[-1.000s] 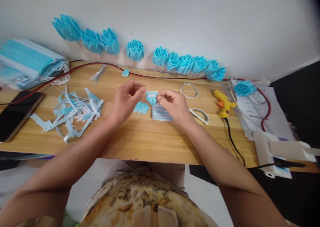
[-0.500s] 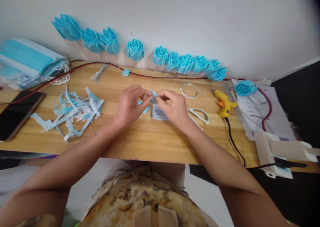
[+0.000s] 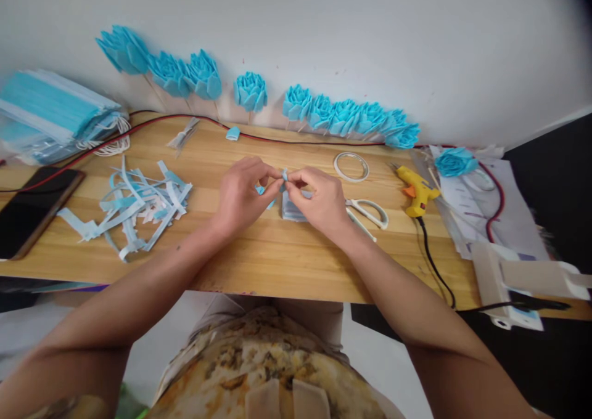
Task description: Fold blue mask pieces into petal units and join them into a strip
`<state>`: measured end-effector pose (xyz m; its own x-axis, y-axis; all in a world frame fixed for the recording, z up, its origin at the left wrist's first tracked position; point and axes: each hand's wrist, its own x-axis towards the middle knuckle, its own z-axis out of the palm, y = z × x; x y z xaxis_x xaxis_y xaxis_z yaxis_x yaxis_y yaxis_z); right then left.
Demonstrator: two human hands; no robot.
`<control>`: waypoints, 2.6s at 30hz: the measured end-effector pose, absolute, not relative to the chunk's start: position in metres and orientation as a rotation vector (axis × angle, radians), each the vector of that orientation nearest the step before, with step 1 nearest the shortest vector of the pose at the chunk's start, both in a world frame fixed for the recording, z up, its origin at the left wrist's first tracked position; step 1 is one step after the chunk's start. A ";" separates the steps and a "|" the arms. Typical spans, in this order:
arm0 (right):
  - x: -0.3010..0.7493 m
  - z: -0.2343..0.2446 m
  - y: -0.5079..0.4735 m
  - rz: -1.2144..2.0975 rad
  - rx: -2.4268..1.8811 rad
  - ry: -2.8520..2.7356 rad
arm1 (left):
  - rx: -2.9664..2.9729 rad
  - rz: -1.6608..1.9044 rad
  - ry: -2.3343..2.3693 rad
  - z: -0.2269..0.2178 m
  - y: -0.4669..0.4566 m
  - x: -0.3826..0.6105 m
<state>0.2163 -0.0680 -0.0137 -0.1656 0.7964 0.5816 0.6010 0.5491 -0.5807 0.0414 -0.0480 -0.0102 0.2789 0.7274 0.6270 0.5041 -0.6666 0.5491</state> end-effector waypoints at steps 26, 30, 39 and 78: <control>0.216 -0.015 -0.068 0.252 -1.132 -1.874 | 2.307 1.280 1.143 -0.010 -0.049 0.042; 0.216 -0.015 -0.068 0.252 -1.139 -1.876 | 2.309 1.273 1.130 -0.010 -0.049 0.042; 0.217 -0.015 -0.067 0.279 -1.161 -1.887 | 2.287 1.253 1.132 -0.008 -0.049 0.042; 0.221 -0.005 -0.062 0.949 -1.203 -1.534 | 1.608 1.079 1.034 0.003 -0.038 0.030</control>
